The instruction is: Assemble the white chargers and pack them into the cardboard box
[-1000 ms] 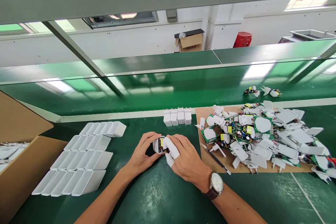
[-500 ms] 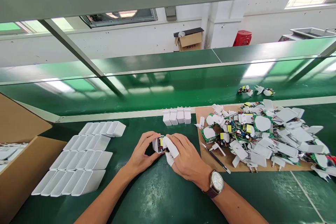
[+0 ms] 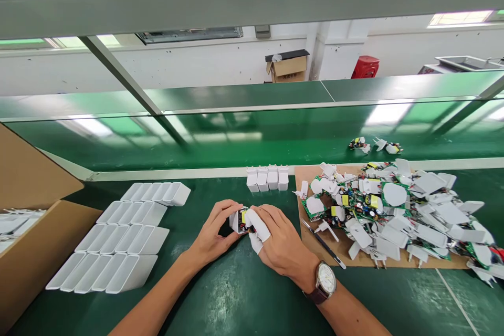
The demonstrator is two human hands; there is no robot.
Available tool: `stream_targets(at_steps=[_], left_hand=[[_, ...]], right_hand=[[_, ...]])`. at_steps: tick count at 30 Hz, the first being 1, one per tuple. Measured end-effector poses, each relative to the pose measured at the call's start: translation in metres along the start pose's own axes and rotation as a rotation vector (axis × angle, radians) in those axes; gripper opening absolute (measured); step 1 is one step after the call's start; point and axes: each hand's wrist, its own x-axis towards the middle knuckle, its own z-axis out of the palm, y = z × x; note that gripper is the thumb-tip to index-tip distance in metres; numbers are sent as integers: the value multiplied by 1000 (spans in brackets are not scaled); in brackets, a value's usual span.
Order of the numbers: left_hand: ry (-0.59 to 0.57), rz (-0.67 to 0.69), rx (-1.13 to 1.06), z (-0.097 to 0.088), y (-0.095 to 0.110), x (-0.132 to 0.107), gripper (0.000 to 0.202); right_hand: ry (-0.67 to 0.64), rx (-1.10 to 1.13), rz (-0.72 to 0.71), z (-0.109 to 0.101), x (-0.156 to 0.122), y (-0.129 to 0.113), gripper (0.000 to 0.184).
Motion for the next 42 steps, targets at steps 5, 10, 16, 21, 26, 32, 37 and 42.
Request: stream_targets(at_steps=[5,10,16,21,26,32,37,42], left_hand=[[9,13,-24,-2,2,2,54],[-10,-25,-30,-3,2,0,55],[-11,-79,-59,1,1,-3,57],[5,-89,-57,2,2,-3,54],[7,-71,-56,2,3,-2,55],[-3,-64,-42,1,3,-2,56],[-10,-54,-35,2,6,-1,58],[-42,-59,-86,2,8,-2,58]], right_hand=[[22,-22,-4,-5,5,-3,67],[29,-23,10,-3,6,-3,67],[4,-5,38,-1,4,-3,71],[14,-23,43,-2,6,-6,71],[21,-53,22,-3,8,-7,73],[-6,-33,25,-6,8,-7,72],[-42,-18,13,-8,9,-6,71],[-32,-14,9,-3,8,-5,61]])
